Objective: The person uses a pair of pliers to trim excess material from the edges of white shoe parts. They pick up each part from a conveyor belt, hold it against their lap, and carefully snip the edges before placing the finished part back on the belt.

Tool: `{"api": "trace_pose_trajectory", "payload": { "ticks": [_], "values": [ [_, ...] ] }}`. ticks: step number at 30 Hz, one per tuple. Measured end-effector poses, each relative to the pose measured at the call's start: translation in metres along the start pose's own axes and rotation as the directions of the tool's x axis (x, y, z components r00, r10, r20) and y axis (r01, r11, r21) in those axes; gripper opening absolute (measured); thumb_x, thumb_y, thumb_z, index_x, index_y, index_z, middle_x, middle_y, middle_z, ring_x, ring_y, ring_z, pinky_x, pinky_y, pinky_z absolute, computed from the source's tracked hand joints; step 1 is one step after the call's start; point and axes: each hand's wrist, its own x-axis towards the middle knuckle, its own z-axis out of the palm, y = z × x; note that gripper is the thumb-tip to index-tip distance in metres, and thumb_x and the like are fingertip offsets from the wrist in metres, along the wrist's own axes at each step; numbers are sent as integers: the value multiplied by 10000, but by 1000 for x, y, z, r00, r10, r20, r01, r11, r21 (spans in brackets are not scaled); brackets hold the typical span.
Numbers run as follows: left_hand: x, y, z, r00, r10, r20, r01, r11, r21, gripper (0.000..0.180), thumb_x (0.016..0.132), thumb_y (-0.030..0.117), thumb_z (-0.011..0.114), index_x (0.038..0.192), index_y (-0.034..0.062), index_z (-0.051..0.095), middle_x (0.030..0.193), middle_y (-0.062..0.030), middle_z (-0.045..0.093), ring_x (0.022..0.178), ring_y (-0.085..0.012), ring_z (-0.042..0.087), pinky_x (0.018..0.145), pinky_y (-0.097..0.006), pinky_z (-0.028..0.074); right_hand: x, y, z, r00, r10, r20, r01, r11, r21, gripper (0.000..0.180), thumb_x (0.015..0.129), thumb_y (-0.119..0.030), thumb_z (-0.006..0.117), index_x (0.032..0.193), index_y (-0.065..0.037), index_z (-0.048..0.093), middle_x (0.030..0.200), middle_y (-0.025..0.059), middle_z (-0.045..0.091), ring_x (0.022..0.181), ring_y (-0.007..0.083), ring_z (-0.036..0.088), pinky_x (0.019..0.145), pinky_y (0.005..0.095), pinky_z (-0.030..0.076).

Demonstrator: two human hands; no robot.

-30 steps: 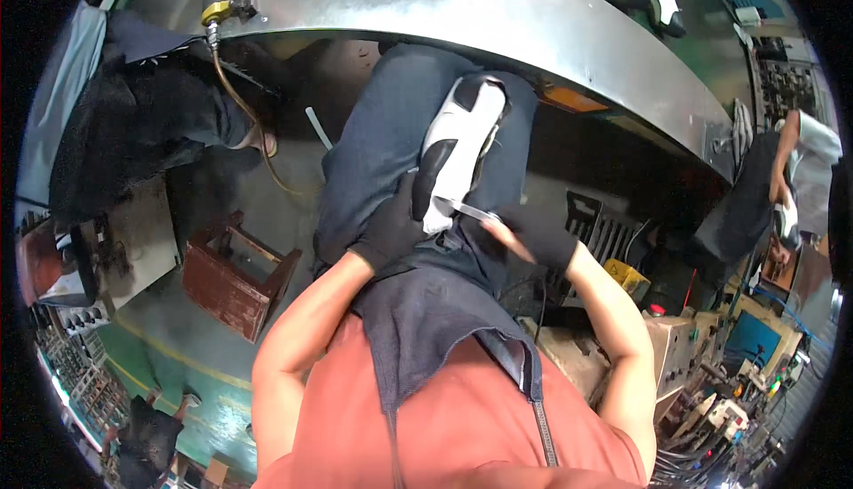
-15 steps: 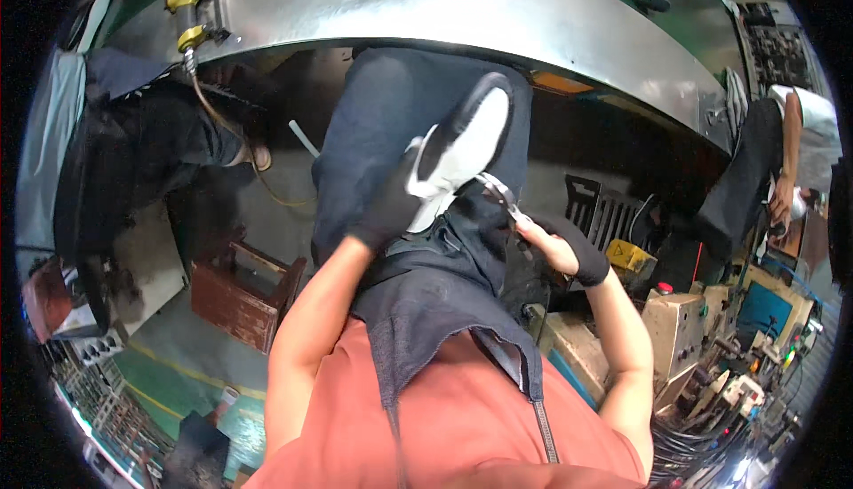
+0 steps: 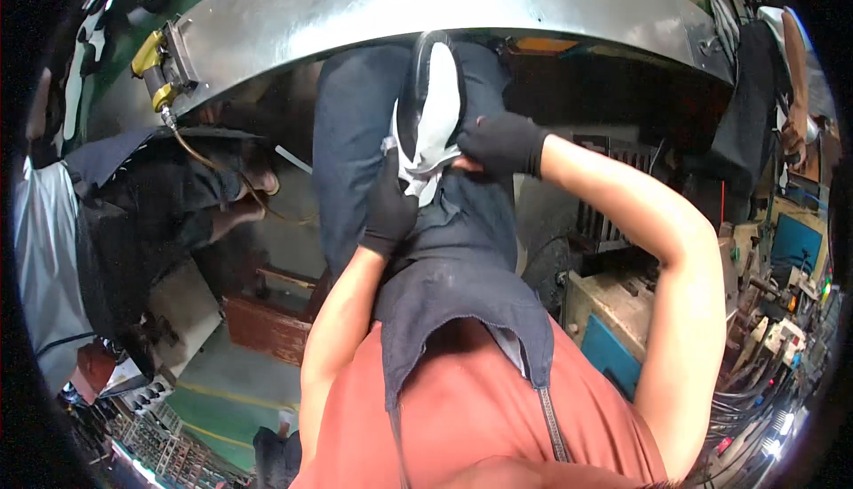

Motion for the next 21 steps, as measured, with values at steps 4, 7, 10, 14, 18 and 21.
{"api": "trace_pose_trajectory", "payload": {
  "ticks": [4, 7, 10, 14, 18, 21],
  "values": [
    [-9, 19, -17, 1000, 19, -18, -16, 988, 155, 696, 840, 159, 649, 1390, -74, 290, 1397, -244, 397, 1261, -295, 440, 1040, -355, 359, -10, -69, -3, 963, 254, 88, -243, 963, -113, 405, 881, -411, 519, 790, -33, 631, 697, 147, 618, 614, 312, 627, 631, 435, 514],
    [-13, 25, -24, 993, -66, 97, 66, 998, -3, 694, 852, 226, 641, 1391, -52, 303, 1359, -230, 447, 1216, -294, 487, 1029, -359, 374, -17, -10, 10, 969, -59, -239, 48, 998, -51, 375, 859, -425, 554, 726, -76, 599, 653, 106, 579, 605, 275, 602, 538, 389, 496],
    [-1, 11, -14, 989, 146, 4, -145, 976, 161, 650, 912, 328, 554, 1400, -22, 305, 1363, -208, 444, 1222, -301, 472, 1038, -365, 358, -10, 15, 7, 936, -240, -259, 202, 966, -164, 396, 869, -437, 551, 678, -90, 542, 634, 95, 561, 613, 272, 598, 506, 380, 482],
    [22, 0, 1, 965, 262, -7, -252, 936, 244, 676, 905, 386, 517, 1413, 8, 282, 1415, -195, 367, 1306, -332, 360, 1085, -388, 281, -15, 13, -1, 959, -197, -202, 181, 979, -93, 413, 877, -452, 539, 678, -90, 554, 611, 109, 562, 615, 288, 606, 523, 391, 480],
    [42, -9, 12, 949, 274, -154, -254, 958, 134, 654, 859, 221, 547, 1390, -37, 266, 1402, -240, 348, 1306, -382, 337, 1080, -392, 270, -16, -3, -36, 970, -18, 243, -35, 977, 212, 388, 892, -409, 531, 771, -52, 620, 683, 169, 616, 672, 339, 622, 614, 427, 482],
    [34, -20, 9, 988, 145, -58, -129, 968, 216, 655, 841, 142, 532, 1384, -38, 213, 1331, -241, 395, 1220, -389, 417, 1032, -410, 325, -22, -16, -65, 935, -52, 351, -65, 947, 313, 332, 885, -341, 538, 834, -41, 671, 767, 195, 645, 750, 373, 633, 703, 448, 484]
  ]
}}
